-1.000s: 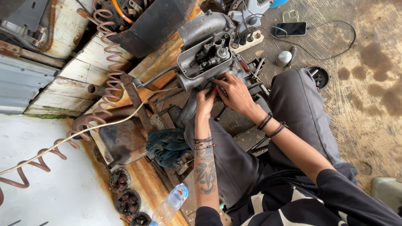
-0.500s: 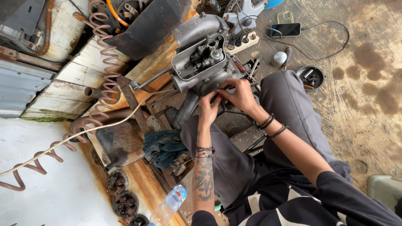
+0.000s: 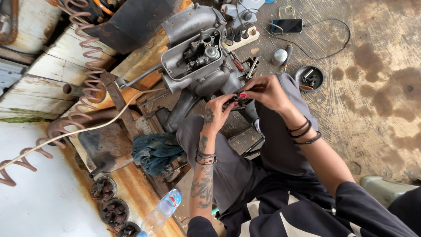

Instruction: Disassemble and inspect components of a motorcycle engine using a screwdriver

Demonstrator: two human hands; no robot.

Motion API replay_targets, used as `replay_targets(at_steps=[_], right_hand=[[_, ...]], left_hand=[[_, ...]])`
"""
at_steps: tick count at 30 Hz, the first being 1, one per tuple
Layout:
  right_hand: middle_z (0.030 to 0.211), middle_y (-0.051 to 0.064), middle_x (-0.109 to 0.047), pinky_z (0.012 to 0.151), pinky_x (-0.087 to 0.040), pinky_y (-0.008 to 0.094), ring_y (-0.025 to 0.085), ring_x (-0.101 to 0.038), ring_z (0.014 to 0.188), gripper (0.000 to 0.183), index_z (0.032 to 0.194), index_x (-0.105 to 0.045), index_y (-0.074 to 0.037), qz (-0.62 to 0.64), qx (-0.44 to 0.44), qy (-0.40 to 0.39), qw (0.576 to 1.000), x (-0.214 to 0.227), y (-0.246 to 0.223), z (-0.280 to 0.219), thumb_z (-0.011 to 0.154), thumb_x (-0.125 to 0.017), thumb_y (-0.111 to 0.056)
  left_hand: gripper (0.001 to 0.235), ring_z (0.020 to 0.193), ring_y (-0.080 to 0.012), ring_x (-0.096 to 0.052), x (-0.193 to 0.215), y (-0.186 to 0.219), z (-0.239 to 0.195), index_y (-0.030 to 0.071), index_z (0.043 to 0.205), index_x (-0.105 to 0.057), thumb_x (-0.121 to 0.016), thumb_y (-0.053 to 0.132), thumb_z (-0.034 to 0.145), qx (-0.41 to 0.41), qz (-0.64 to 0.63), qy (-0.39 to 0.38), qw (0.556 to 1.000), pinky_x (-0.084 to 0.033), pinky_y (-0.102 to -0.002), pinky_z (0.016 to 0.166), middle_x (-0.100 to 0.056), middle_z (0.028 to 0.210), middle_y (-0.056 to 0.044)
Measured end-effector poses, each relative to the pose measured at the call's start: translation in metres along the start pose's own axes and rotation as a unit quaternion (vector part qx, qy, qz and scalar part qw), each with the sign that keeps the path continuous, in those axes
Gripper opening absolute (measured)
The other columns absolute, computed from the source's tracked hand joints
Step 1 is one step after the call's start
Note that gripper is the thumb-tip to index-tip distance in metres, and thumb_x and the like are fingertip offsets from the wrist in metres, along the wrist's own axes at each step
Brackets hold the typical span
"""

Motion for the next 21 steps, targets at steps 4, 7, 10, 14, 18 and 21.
replay_targets(at_steps=[4, 7, 10, 14, 18, 21], right_hand=[[0.094, 0.012, -0.076, 0.083, -0.058, 0.028, 0.014, -0.070, 0.088, 0.019, 0.098, -0.076, -0.002, 0.018, 0.004, 0.052, 0.998, 0.035, -0.023, -0.008, 0.084, -0.088, -0.010], [0.096, 0.013, -0.072, 0.079, -0.061, 0.027, 0.018, -0.070, 0.091, 0.022, 0.095, -0.075, 0.000, 0.036, 0.019, 0.143, 0.989, 0.082, -0.017, -0.022, 0.081, -0.091, -0.006], [0.092, 0.009, -0.065, 0.076, -0.060, 0.024, 0.012, -0.063, 0.085, 0.023, 0.096, -0.074, 0.001, 0.033, -0.003, 0.214, 0.976, 0.143, 0.033, -0.048, 0.083, -0.091, -0.007], [0.087, 0.007, -0.065, 0.071, -0.061, 0.021, 0.010, -0.065, 0.076, 0.023, 0.095, -0.073, -0.001, 0.102, -0.077, 0.289, 0.949, 0.212, 0.111, -0.093, 0.083, -0.091, -0.009], [0.095, 0.005, -0.073, 0.073, -0.063, 0.017, 0.008, -0.070, 0.079, 0.021, 0.100, -0.073, -0.007, 0.096, -0.175, 0.359, 0.912, 0.262, 0.171, -0.134, 0.087, -0.088, -0.015], [0.093, 0.009, -0.072, 0.073, -0.060, 0.024, 0.011, -0.067, 0.078, 0.027, 0.109, -0.074, -0.005, -0.037, -0.203, 0.356, 0.911, 0.285, 0.209, -0.145, 0.093, -0.089, -0.022]], left_hand=[[0.020, 0.088, -0.0377, -0.075, 0.004, 0.015, 0.004, 0.004, 0.118, -0.073, -0.070, 0.010, 0.099, 0.002, 0.011, -0.004, 1.000, -0.064, -0.039, 0.070, -0.076, 0.099, -0.018], [0.022, 0.092, -0.0347, -0.075, -0.004, 0.006, 0.005, 0.010, 0.117, -0.073, -0.074, 0.017, 0.096, -0.003, 0.044, -0.014, 0.999, -0.065, -0.038, 0.073, -0.076, 0.101, -0.014], [0.022, 0.098, -0.0348, -0.074, -0.002, 0.010, 0.009, 0.014, 0.118, -0.073, -0.073, 0.015, 0.096, 0.011, 0.030, -0.013, 0.999, -0.063, -0.042, 0.080, -0.076, 0.107, -0.012], [0.022, 0.092, -0.0300, -0.075, 0.003, 0.011, 0.014, 0.018, 0.118, -0.075, -0.072, 0.015, 0.096, 0.000, 0.035, 0.015, 0.999, -0.063, -0.037, 0.076, -0.076, 0.099, -0.007], [0.023, 0.090, -0.0279, -0.075, 0.001, 0.003, 0.018, 0.020, 0.118, -0.075, -0.073, 0.017, 0.096, 0.021, 0.042, 0.015, 0.999, -0.063, -0.037, 0.077, -0.076, 0.096, -0.006], [0.020, 0.088, -0.0291, -0.076, 0.001, 0.008, 0.026, 0.017, 0.116, -0.075, -0.071, 0.016, 0.096, 0.040, 0.028, 0.004, 0.999, -0.062, -0.038, 0.077, -0.076, 0.095, -0.008]])
Point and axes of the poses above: each hand's wrist, its own z-axis towards the middle knuckle, its own x-axis out of the back of the hand, y = z × x, the point moved 10 cm from there along z, towards the middle knuckle
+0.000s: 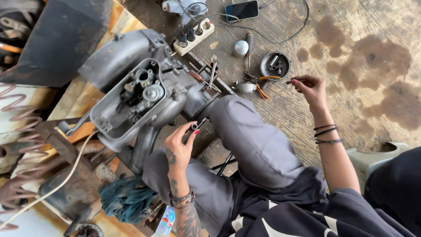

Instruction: Disassemble and inspect components of a motorcycle engine using a screwdriver

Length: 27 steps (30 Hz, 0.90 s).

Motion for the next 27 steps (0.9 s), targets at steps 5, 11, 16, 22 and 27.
replay_targets(at_steps=[5, 11, 16, 22, 27], right_hand=[[0.078, 0.015, -0.071, 0.065, -0.058, 0.027, 0.016, -0.069, 0.068, 0.015, 0.102, -0.078, -0.007, -0.106, -0.003, 0.054, 0.993, 0.010, 0.103, 0.050, 0.091, -0.084, -0.015], [0.076, 0.015, -0.072, 0.062, -0.061, 0.030, 0.019, -0.072, 0.064, 0.016, 0.096, -0.076, -0.002, -0.109, -0.081, 0.107, 0.985, -0.002, 0.205, 0.093, 0.087, -0.080, -0.014], [0.070, 0.005, -0.072, 0.063, -0.057, 0.031, 0.018, -0.072, 0.061, 0.017, 0.093, -0.079, -0.013, -0.228, -0.081, 0.135, 0.961, -0.011, 0.225, 0.126, 0.088, -0.083, -0.029], [0.078, 0.008, -0.074, 0.063, -0.061, 0.026, 0.014, -0.066, 0.063, 0.011, 0.089, -0.075, -0.004, -0.268, -0.025, 0.094, 0.958, -0.035, 0.215, 0.168, 0.079, -0.075, 0.000], [0.078, 0.004, -0.074, 0.045, -0.041, 0.024, 0.010, -0.052, 0.052, 0.031, 0.105, -0.082, -0.012, -0.315, -0.034, 0.030, 0.948, -0.047, 0.226, 0.182, 0.088, -0.060, 0.001]], left_hand=[[0.019, 0.085, -0.0255, -0.077, -0.005, -0.016, 0.011, 0.017, 0.112, -0.078, -0.075, 0.018, 0.093, 0.002, 0.012, 0.024, 1.000, -0.062, -0.035, 0.076, -0.077, 0.091, -0.005], [0.017, 0.082, -0.0195, -0.077, -0.008, -0.023, 0.022, 0.019, 0.110, -0.079, -0.075, 0.022, 0.093, 0.016, 0.025, 0.044, 0.999, -0.061, -0.030, 0.074, -0.079, 0.090, 0.000], [0.015, 0.081, -0.0196, -0.077, -0.004, -0.015, 0.031, 0.016, 0.105, -0.080, -0.076, 0.018, 0.091, 0.012, 0.017, 0.047, 0.999, -0.061, -0.030, 0.074, -0.080, 0.087, -0.001], [0.030, 0.075, -0.0156, -0.072, -0.010, -0.015, 0.040, 0.002, 0.108, -0.073, -0.078, 0.002, 0.078, 0.073, 0.027, 0.002, 0.997, -0.056, -0.027, 0.071, -0.079, 0.096, -0.004], [0.031, 0.078, -0.0165, -0.073, -0.013, -0.018, 0.044, 0.002, 0.107, -0.073, -0.078, 0.001, 0.077, 0.082, 0.020, 0.004, 0.996, -0.057, -0.027, 0.075, -0.079, 0.097, -0.004]])
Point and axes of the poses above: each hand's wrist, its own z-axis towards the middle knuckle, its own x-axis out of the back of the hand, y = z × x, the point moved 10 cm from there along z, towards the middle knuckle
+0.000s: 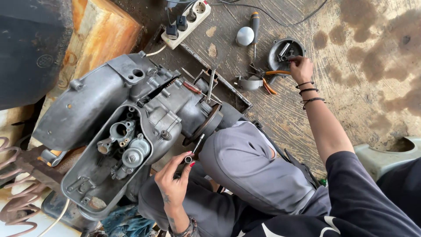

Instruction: Disassemble and inspect components of a motorcycle engine using a screwdriver

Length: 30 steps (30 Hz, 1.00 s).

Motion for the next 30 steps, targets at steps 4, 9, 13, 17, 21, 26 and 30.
replay_targets(at_steps=[4, 9, 13, 17, 21, 26, 30], right_hand=[[0.077, 0.004, -0.073, 0.043, -0.039, 0.027, 0.011, -0.049, 0.050, 0.036, 0.110, -0.082, -0.017, -0.040, -0.013, -0.036, 0.998, -0.013, 0.006, 0.009, 0.091, -0.059, 0.004], [0.082, 0.006, -0.075, 0.060, -0.056, 0.035, 0.020, -0.069, 0.066, 0.015, 0.096, -0.075, -0.009, -0.103, 0.020, -0.033, 0.994, -0.031, 0.014, 0.013, 0.083, -0.073, -0.002], [0.082, 0.004, -0.076, 0.061, -0.055, 0.036, 0.021, -0.068, 0.066, 0.014, 0.091, -0.079, -0.011, -0.096, 0.027, -0.040, 0.994, -0.042, 0.005, 0.007, 0.083, -0.070, -0.004], [0.081, 0.011, -0.076, 0.059, -0.051, 0.042, 0.033, -0.067, 0.062, 0.015, 0.087, -0.079, -0.006, -0.144, 0.101, -0.024, 0.984, -0.042, -0.035, 0.001, 0.083, -0.065, -0.004], [0.076, 0.016, -0.074, 0.057, -0.053, 0.046, 0.036, -0.067, 0.061, 0.028, 0.103, -0.082, -0.010, -0.180, 0.084, -0.009, 0.980, -0.055, -0.022, 0.011, 0.081, -0.065, -0.006], [0.088, 0.014, -0.077, 0.066, -0.059, 0.035, 0.024, -0.072, 0.072, 0.033, 0.119, -0.070, 0.003, -0.080, 0.066, 0.015, 0.994, -0.034, -0.024, 0.009, 0.087, -0.063, 0.008], [0.101, 0.013, -0.075, 0.073, -0.061, 0.023, 0.016, -0.072, 0.085, 0.027, 0.118, -0.066, 0.002, 0.096, 0.035, 0.037, 0.994, 0.000, -0.016, -0.014, 0.093, -0.065, 0.012]], left_hand=[[0.032, 0.076, -0.0161, -0.073, -0.004, -0.002, 0.003, 0.003, 0.107, -0.073, -0.079, 0.001, 0.075, 0.005, -0.002, -0.007, 1.000, -0.056, -0.027, 0.072, -0.079, 0.095, -0.004], [0.029, 0.076, -0.0163, -0.075, -0.004, -0.003, 0.003, 0.002, 0.103, -0.073, -0.080, 0.002, 0.075, 0.012, -0.017, -0.009, 1.000, -0.057, -0.026, 0.073, -0.080, 0.095, -0.004], [0.029, 0.078, -0.0172, -0.076, -0.005, -0.004, 0.000, 0.003, 0.104, -0.074, -0.080, 0.005, 0.075, 0.008, -0.012, -0.011, 1.000, -0.058, -0.027, 0.075, -0.080, 0.096, -0.005], [0.031, 0.075, -0.0158, -0.074, -0.001, -0.003, 0.002, 0.002, 0.103, -0.074, -0.081, 0.001, 0.072, 0.011, -0.015, 0.001, 1.000, -0.058, -0.026, 0.074, -0.080, 0.095, -0.004], [0.028, 0.076, -0.0162, -0.075, -0.003, -0.006, 0.000, 0.003, 0.102, -0.074, -0.081, 0.007, 0.075, 0.009, -0.031, -0.009, 0.999, -0.058, -0.026, 0.074, -0.080, 0.093, -0.004], [0.029, 0.075, -0.0163, -0.075, -0.004, -0.009, 0.001, 0.003, 0.102, -0.074, -0.080, 0.003, 0.073, 0.016, -0.031, -0.012, 0.999, -0.057, -0.026, 0.074, -0.080, 0.094, -0.004], [0.029, 0.075, -0.0162, -0.074, -0.004, -0.007, -0.001, 0.002, 0.105, -0.073, -0.079, 0.002, 0.077, 0.007, -0.051, 0.001, 0.999, -0.058, -0.026, 0.074, -0.080, 0.094, -0.006]])
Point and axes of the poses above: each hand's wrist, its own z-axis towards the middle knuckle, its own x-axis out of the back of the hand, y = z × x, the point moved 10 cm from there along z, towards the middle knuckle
